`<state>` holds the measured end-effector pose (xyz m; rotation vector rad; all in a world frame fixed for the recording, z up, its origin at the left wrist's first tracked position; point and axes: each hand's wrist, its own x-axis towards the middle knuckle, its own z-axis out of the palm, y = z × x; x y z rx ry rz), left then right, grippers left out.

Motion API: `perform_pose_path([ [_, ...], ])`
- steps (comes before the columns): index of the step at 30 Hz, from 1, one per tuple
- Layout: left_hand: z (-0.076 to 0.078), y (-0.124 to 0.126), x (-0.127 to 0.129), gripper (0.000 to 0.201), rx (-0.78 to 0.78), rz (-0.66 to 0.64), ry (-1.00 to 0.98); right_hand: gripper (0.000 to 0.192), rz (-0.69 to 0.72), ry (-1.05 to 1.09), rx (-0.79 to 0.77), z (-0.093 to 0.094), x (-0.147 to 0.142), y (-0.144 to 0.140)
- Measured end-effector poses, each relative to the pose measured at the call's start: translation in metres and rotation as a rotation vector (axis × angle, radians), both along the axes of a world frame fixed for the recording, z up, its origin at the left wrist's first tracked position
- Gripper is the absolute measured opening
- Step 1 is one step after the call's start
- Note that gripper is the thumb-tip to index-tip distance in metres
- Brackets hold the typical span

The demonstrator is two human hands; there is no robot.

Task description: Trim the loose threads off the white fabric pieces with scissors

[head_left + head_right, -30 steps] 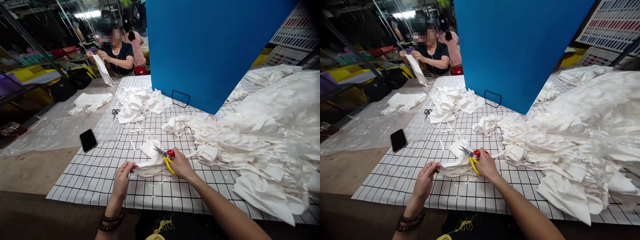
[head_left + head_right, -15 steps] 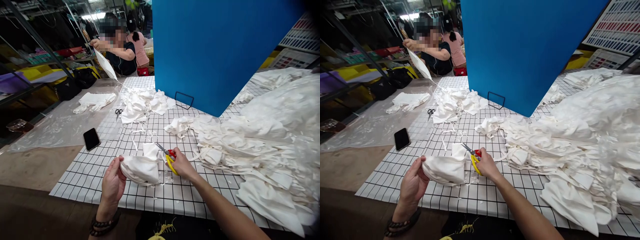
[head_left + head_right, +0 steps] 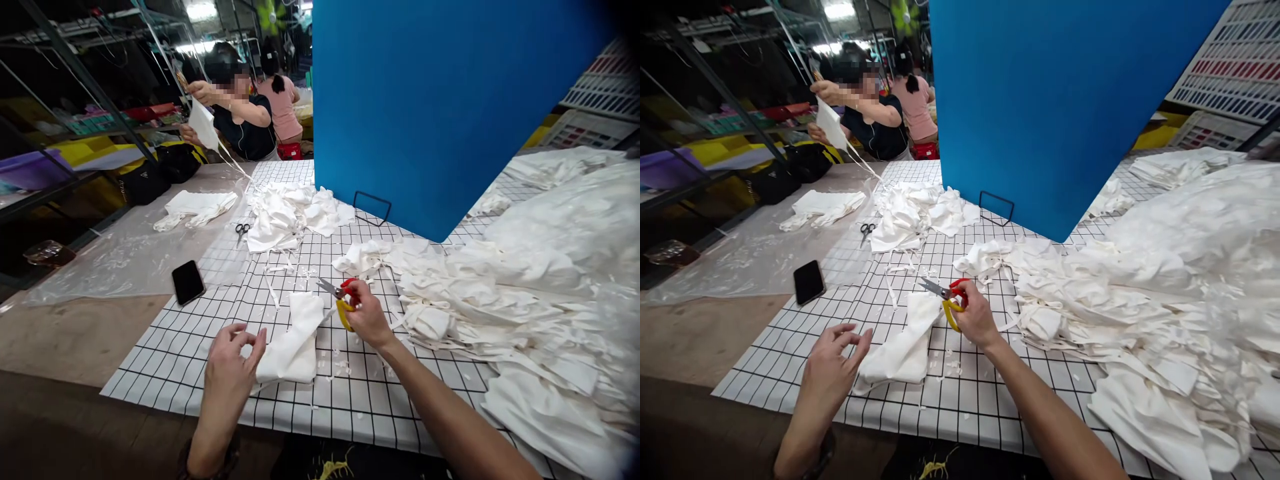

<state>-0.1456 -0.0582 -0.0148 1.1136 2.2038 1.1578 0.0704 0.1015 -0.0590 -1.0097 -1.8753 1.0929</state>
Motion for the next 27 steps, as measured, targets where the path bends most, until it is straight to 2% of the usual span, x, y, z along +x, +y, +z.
perform_pose_path([
  [1, 0.003, 0.002, 0.013, 0.034, -0.049, -0.092, -0.128, 0.023, -0.020, 0.032, 0.034, 0.007, 0.004, -0.004],
  [3, 0.002, 0.011, 0.045, 0.046, -0.154, -0.337, -0.566, 0.023, -0.024, 0.085, 0.118, 0.018, 0.012, -0.016],
  [4, -0.001, 0.016, 0.061, 0.049, -0.181, -0.415, -0.797, 0.025, -0.010, 0.096, 0.171, 0.023, 0.016, -0.025],
  [6, -0.011, 0.027, 0.089, 0.049, -0.120, -0.380, -1.110, 0.028, 0.046, 0.077, 0.291, 0.028, 0.025, -0.043],
  [8, -0.020, 0.035, 0.106, 0.046, -0.024, -0.240, -1.251, 0.030, 0.126, 0.019, 0.354, 0.030, 0.037, -0.061],
  [10, -0.027, 0.038, 0.111, 0.043, 0.013, -0.154, -1.271, 0.028, 0.227, -0.033, 0.275, 0.030, 0.050, -0.074],
  [13, -0.028, 0.035, 0.109, 0.044, 0.026, -0.153, -1.147, 0.022, 0.340, -0.014, -0.127, 0.025, 0.067, -0.077],
  [15, -0.026, 0.033, 0.107, 0.045, 0.030, -0.185, -1.012, 0.021, 0.290, 0.100, -0.354, 0.021, 0.072, -0.068],
  [16, -0.024, 0.031, 0.107, 0.044, 0.026, -0.209, -0.949, 0.023, 0.234, 0.170, -0.401, 0.018, 0.071, -0.061],
  [19, -0.019, 0.029, 0.108, 0.038, 0.021, -0.314, -0.811, 0.027, 0.146, 0.300, -0.398, 0.010, 0.057, -0.045],
  [21, -0.017, 0.028, 0.108, 0.035, 0.030, -0.377, -0.750, 0.032, 0.199, 0.341, -0.405, 0.007, 0.042, -0.039],
  [24, -0.013, 0.024, 0.104, 0.037, 0.026, -0.403, -0.672, 0.040, 0.295, 0.392, -0.420, 0.004, 0.022, -0.039],
  [27, -0.010, 0.020, 0.098, 0.035, 0.000, -0.387, -0.629, 0.036, 0.288, 0.434, -0.384, 0.004, 0.014, -0.038],
])
